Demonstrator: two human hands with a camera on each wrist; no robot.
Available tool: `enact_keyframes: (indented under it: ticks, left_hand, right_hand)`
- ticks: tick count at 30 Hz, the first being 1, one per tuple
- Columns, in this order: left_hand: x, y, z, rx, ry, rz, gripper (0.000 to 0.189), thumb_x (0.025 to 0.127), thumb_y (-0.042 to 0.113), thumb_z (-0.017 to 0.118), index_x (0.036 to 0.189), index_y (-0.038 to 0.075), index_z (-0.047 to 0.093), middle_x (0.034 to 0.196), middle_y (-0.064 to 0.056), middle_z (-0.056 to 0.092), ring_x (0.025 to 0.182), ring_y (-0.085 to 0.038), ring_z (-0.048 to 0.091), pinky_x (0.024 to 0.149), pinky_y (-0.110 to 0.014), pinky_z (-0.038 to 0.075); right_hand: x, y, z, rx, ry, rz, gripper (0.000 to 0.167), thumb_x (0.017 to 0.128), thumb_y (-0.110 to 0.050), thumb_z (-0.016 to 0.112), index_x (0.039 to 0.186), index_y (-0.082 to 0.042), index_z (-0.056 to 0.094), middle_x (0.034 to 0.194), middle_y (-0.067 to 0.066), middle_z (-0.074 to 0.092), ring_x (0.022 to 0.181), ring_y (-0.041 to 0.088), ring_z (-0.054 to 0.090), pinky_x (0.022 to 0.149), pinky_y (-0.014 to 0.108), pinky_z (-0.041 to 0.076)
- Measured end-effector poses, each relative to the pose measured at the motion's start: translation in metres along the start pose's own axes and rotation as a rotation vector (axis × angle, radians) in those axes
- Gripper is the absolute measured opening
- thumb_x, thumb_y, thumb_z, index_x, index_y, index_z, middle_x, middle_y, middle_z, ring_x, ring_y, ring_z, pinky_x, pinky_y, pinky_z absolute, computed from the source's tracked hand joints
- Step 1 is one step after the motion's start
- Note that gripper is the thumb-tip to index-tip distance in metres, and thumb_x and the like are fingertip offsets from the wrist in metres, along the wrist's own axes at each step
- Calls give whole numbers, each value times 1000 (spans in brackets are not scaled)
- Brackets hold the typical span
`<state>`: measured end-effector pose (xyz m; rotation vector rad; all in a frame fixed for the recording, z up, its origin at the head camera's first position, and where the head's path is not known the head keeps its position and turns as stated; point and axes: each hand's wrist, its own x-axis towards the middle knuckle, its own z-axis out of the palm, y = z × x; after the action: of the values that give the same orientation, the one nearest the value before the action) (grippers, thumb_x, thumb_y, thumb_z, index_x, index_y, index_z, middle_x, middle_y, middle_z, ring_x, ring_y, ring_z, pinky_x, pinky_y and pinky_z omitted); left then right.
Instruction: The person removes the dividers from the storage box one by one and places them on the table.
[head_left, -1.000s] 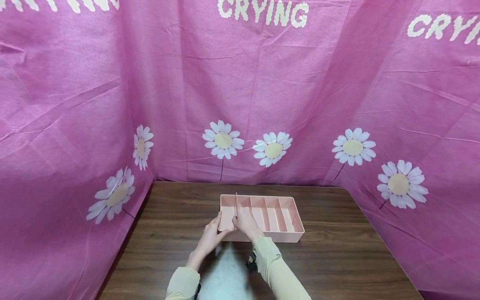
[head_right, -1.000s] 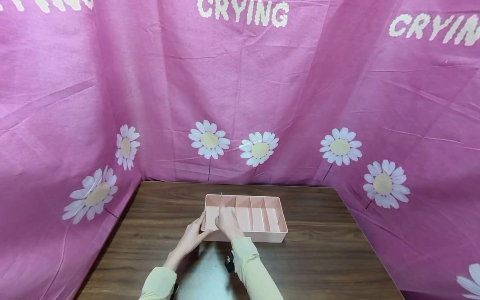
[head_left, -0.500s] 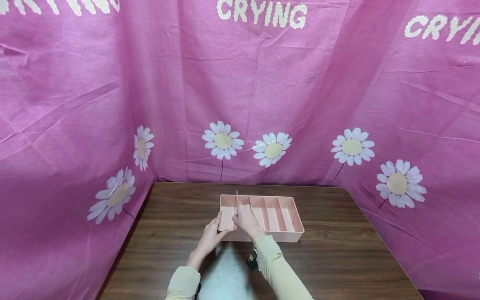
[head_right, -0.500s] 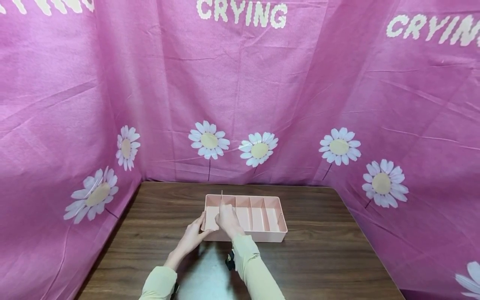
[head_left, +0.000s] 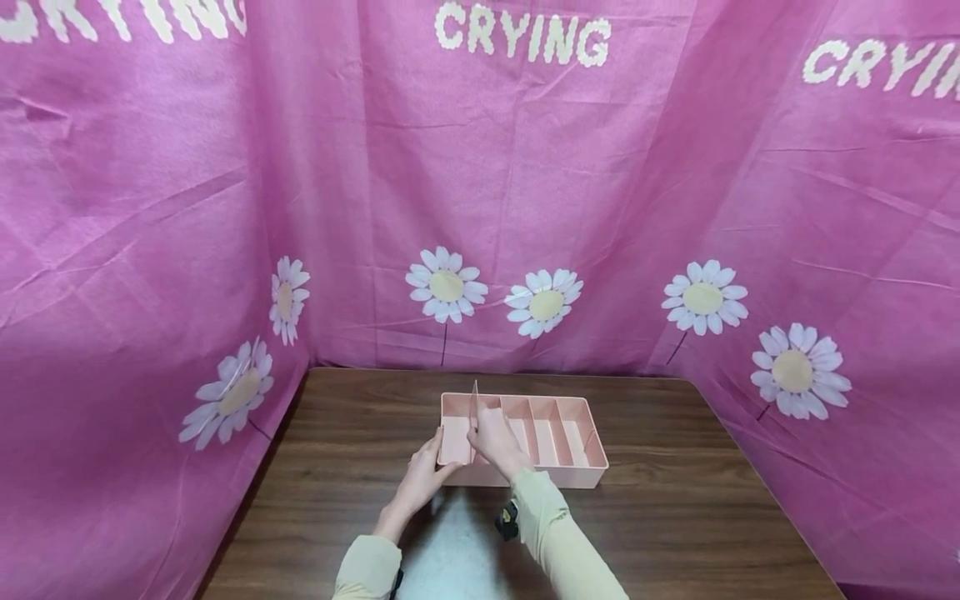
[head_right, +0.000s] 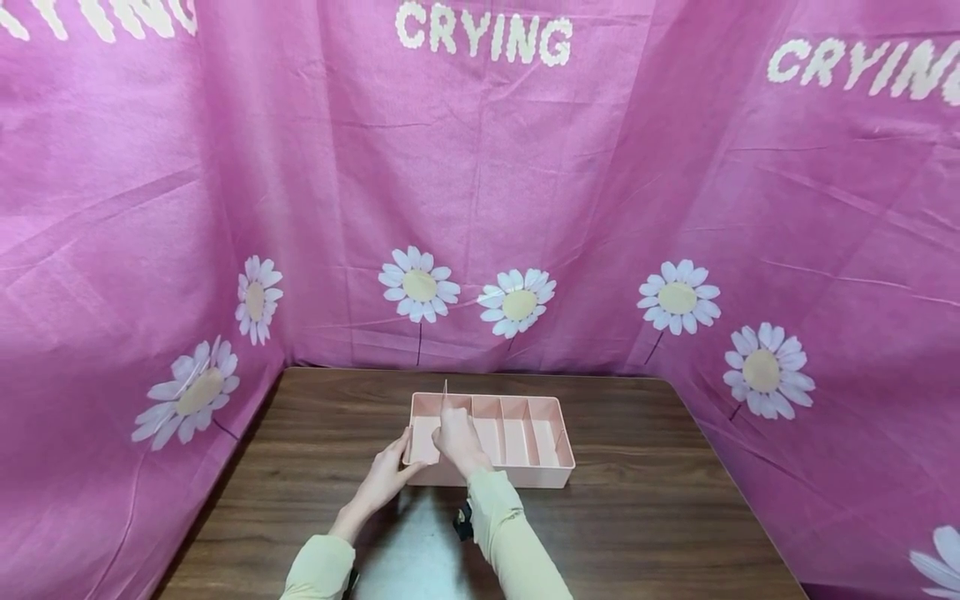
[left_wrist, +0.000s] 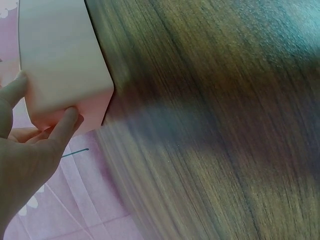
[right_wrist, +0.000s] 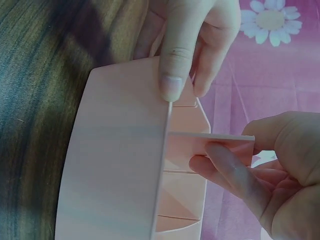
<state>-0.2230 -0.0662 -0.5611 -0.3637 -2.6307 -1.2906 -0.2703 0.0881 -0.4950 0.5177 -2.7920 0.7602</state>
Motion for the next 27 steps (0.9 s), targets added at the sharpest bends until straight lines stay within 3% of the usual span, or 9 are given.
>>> enact_keyframes:
  ticks: [7,12,18,21,23,27]
  left_hand:
    - [0,0,0,4,2,-6,72,89,17,73,141,-18,39,136,-38,52,123,-50,55,100,-59,48]
    - [-1,-1,1,9,5,-1,71,88,16,74,141,-19,40,135,-37,54,122,-49,56,100,-58,48]
    - [0,0,3,10,7,12,71,88,14,74,141,-19,39,133,-37,55,121,-49,57,99,-58,49]
    - [1,0,4,18,10,22,71,88,14,74,140,-19,39,133,-37,55,120,-49,58,98,-58,49]
    - [1,0,3,18,7,23,71,88,15,74,141,-19,40,133,-37,55,121,-49,57,99,-59,49]
    - [1,-2,0,20,-9,6,72,89,17,73,142,-18,39,136,-36,54,124,-50,55,102,-59,47]
  right_hand:
    - [1,1,-4,-16,4,-6,16,78,4,66,93,1,59,60,4,57,52,10,48,46,22,41]
    - [1,0,-5,-46,23,-22,21,76,4,66,96,3,60,61,5,57,53,11,48,46,24,42]
    - [3,3,-11,-78,43,-32,48,80,-2,69,123,12,57,66,12,63,54,15,56,46,27,49]
    - [-1,3,-18,-84,75,-53,51,81,-3,67,128,13,54,69,14,65,57,18,58,47,29,50]
    - [-8,-7,-32,-36,106,-49,48,78,2,65,124,14,55,67,16,63,54,20,55,47,37,50]
    - [-13,-3,-42,-44,202,-76,51,72,5,65,122,14,56,67,17,64,57,22,57,56,42,55]
